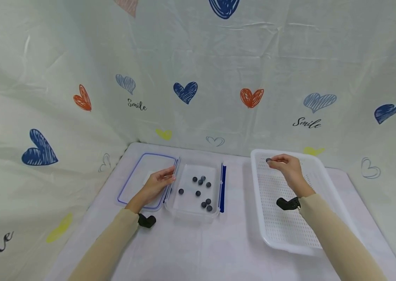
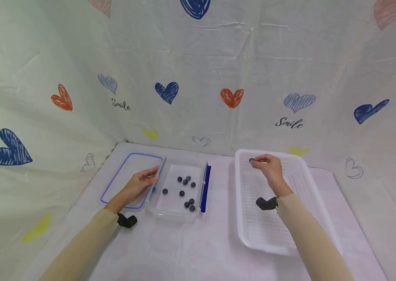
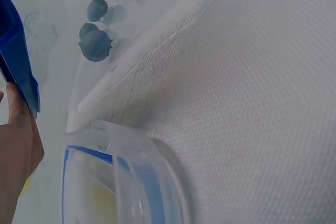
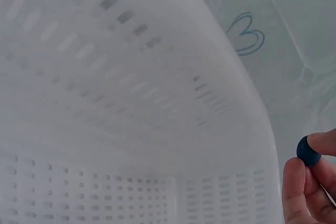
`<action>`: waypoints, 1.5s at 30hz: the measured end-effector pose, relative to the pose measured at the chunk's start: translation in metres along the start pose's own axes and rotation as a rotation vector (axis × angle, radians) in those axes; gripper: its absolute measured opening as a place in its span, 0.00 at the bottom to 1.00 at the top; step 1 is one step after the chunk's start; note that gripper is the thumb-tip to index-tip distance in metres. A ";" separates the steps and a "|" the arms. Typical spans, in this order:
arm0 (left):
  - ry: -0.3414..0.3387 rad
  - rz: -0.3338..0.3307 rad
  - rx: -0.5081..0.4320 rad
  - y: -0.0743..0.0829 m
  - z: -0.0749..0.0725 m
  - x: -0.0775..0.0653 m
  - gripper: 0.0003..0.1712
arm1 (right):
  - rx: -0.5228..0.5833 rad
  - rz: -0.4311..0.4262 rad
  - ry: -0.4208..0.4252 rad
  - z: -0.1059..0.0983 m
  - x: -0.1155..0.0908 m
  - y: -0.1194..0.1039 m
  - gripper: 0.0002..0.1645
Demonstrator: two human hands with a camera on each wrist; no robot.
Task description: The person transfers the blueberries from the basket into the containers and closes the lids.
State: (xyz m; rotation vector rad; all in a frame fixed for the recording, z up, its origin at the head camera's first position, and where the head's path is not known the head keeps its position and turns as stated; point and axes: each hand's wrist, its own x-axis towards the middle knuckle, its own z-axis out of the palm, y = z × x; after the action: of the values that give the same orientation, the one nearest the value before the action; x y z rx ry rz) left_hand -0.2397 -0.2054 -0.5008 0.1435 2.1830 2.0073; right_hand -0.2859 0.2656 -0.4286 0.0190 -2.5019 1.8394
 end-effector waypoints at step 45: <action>0.003 0.031 -0.057 -0.003 0.002 -0.003 0.34 | 0.114 -0.059 -0.292 0.110 -0.019 -0.073 0.12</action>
State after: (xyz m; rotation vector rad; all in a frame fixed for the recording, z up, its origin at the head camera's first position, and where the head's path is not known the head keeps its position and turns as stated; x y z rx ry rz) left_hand -0.2364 -0.2038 -0.5034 0.1673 2.1361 2.0851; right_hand -0.2667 0.1391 -0.3928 0.3882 -2.5349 2.0862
